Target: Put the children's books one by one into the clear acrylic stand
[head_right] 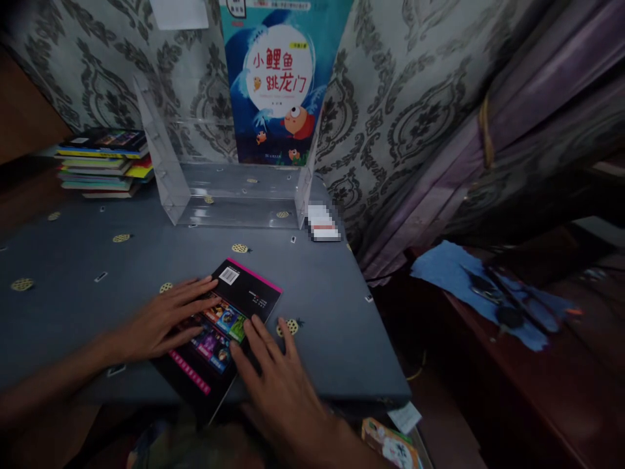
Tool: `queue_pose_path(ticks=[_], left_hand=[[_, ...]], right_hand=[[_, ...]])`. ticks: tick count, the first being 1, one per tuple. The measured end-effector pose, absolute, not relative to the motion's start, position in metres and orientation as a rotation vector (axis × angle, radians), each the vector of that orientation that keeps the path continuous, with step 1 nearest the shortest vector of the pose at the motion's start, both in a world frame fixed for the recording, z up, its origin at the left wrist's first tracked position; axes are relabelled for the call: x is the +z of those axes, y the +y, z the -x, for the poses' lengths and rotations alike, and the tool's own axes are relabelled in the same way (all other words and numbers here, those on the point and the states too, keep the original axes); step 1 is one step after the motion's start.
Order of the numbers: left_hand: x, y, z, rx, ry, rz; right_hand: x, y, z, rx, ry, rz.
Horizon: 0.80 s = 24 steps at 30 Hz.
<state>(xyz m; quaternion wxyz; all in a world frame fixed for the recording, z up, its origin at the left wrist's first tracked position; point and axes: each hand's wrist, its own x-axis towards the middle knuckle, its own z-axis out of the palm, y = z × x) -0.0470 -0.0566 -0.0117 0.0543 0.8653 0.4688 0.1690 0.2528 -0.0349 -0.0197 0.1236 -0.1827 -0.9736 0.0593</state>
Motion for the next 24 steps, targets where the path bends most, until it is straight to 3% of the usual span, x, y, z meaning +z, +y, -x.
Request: queue_pose_path(ticks=[9, 16, 24], left_hand=[[-0.002, -0.056, 0.05, 0.624, 1.345, -2.489], [0.006, -0.037, 0.058, 0.929, 1.211, -1.873], [0.017, -0.003, 0.041, 1.43, 1.113, -1.368]], right_hand=[[-0.03, -0.05, -0.235, 0.232, -2.528, 0.458], [0.013, -0.024, -0.233, 0.464, -2.333, 0.228], [0.066, 0.043, -0.198, 0.852, -1.725, 0.662]])
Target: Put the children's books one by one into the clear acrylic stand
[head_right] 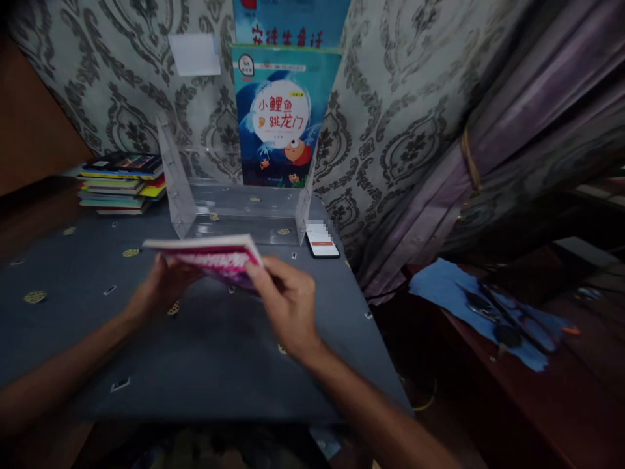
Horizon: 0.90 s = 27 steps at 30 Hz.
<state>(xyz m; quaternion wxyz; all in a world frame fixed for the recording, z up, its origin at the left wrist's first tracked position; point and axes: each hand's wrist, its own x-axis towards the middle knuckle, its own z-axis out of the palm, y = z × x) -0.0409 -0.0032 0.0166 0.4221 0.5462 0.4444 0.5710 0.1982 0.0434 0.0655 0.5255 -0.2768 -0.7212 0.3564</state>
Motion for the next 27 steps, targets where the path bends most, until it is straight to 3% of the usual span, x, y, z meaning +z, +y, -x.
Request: queue_pose_path(ticks=[6, 9, 12, 18, 22, 27], left_hand=[[0.032, 0.017, 0.022, 1.531, 1.188, -1.15], [0.026, 0.028, 0.031, 1.413, 1.202, -1.076], [0.012, 0.042, 0.054, 1.219, 1.316, -1.191], [0.004, 0.051, 0.078, 0.669, 1.982, -2.118], [0.017, 0.04, 0.04, 0.276, 2.156, -2.452], [0.024, 0.033, -0.022, 0.15, 1.994, -2.617]], right_hand=[[0.063, 0.105, -0.173, 1.4, -1.33, 0.652], [0.039, 0.123, -0.175, 1.477, -1.287, 0.826], [0.005, 0.129, -0.184, 1.325, -1.456, 0.994], [-0.031, 0.134, -0.204, 0.584, -2.098, 1.138], [-0.032, 0.139, -0.211, 0.673, -2.113, 1.08], [-0.035, 0.142, -0.216, 0.808, -1.998, 0.992]])
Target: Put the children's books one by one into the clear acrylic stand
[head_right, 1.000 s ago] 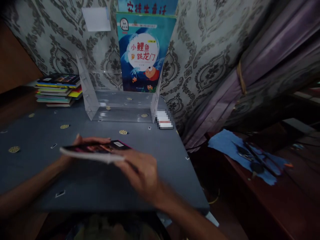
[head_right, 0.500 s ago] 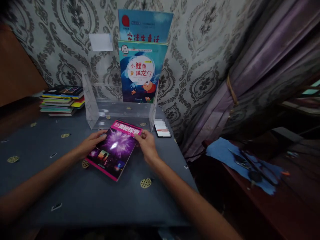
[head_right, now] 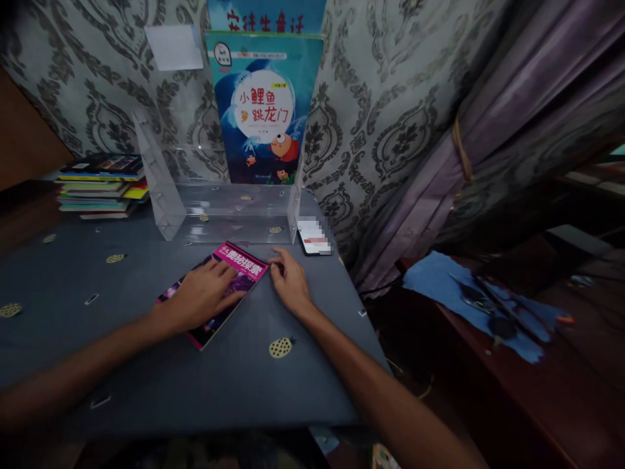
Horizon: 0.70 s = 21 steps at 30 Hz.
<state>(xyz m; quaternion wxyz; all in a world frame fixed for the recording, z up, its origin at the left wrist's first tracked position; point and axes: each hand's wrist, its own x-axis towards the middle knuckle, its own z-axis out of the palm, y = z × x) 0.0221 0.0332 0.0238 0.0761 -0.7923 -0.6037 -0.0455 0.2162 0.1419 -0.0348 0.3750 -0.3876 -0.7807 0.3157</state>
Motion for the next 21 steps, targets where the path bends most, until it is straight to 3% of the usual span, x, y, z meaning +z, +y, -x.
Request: queue_pose_path(ticks=[9, 21], left_hand=[[0.031, 0.04, -0.061, 0.225, -1.958, 2.333], [0.038, 0.041, -0.058, 0.277, -1.874, 2.388]], right_hand=[[-0.038, 0.144, -0.219, 0.9, -1.843, 0.961], [-0.022, 0.132, -0.22, 0.836, -1.834, 0.938]])
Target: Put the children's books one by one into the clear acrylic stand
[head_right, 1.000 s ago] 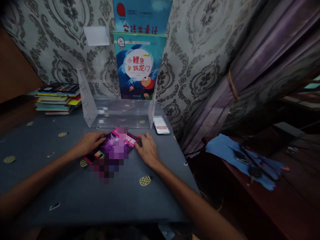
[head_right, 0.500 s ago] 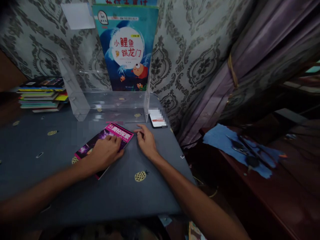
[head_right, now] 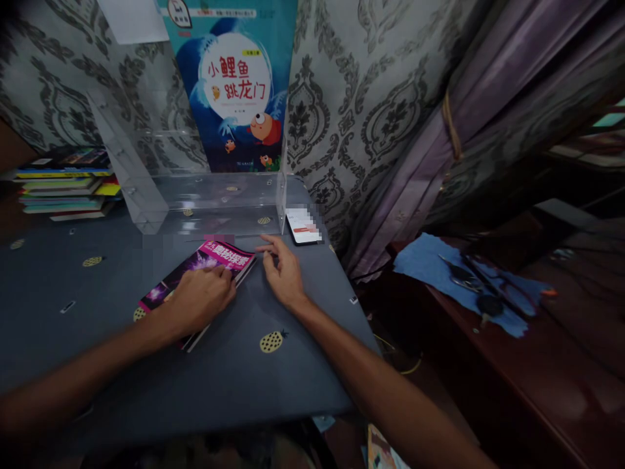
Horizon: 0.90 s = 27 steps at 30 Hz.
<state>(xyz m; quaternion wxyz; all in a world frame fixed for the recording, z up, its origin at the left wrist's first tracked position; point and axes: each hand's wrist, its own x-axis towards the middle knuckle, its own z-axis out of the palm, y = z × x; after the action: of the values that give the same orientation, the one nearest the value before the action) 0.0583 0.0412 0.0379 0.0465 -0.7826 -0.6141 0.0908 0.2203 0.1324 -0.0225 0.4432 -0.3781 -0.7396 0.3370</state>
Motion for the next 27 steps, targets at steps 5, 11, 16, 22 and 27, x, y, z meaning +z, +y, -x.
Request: queue_pose_path(ticks=[5, 11, 16, 22, 27], left_hand=[[0.031, 0.039, -0.062, 0.235, -1.886, 2.343], [0.036, 0.039, -0.046, 0.217, -1.856, 2.382], [0.033, 0.032, 0.006, 0.162, -1.938, 2.267], [0.02, 0.015, 0.025, 0.118, -2.05, 2.225], [0.02, 0.019, 0.018, 0.073, -2.069, 2.23]], right_hand=[[-0.022, 0.127, -0.219, 0.718, -2.042, 0.902], [-0.025, 0.128, -0.219, 0.57, -2.243, 0.939], [-0.02, 0.116, -0.216, 0.441, -2.345, 1.004], [-0.01, 0.116, -0.197, 0.385, -2.471, 0.999], [-0.017, 0.148, -0.183, 0.471, -2.463, 0.966]])
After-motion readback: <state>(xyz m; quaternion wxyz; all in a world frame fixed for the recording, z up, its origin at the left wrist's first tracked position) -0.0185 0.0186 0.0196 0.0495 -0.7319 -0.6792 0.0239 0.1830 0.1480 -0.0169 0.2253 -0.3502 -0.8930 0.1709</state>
